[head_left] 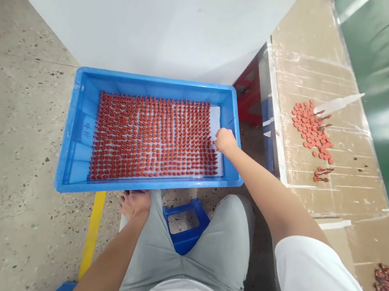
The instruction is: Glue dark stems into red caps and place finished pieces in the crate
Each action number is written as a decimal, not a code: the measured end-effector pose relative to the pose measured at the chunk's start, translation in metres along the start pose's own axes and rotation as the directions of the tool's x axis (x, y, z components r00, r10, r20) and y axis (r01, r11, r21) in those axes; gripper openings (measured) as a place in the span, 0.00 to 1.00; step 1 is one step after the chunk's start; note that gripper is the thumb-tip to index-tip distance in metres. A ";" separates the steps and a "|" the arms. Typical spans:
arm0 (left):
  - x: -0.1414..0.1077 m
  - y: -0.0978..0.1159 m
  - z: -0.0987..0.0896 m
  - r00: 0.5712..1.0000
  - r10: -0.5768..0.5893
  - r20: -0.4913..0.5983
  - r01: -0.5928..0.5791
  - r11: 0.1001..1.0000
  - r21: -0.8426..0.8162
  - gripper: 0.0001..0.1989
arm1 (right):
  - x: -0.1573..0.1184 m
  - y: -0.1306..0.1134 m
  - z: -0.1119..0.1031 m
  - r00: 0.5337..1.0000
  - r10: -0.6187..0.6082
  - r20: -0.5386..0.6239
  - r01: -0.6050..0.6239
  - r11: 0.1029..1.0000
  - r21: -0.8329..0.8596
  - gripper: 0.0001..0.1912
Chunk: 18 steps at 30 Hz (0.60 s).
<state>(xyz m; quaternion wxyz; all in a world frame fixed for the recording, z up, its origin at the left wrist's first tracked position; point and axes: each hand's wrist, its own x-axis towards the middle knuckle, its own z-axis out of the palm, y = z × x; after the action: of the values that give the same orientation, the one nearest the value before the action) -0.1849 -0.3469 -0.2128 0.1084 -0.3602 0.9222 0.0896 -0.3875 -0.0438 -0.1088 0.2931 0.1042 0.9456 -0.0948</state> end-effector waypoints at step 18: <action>0.000 0.002 0.001 1.000 0.005 0.006 -0.005 1.000 -0.006 0.20 | 0.022 0.002 0.015 0.979 0.107 0.172 -0.116 0.993 0.038 0.10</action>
<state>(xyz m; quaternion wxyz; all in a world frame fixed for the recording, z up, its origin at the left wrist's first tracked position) -0.1865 -0.3455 -0.2136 0.1098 -0.3581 0.9224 0.0937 -0.3967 -0.0423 -0.1339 0.3750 0.1555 0.9073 -0.1092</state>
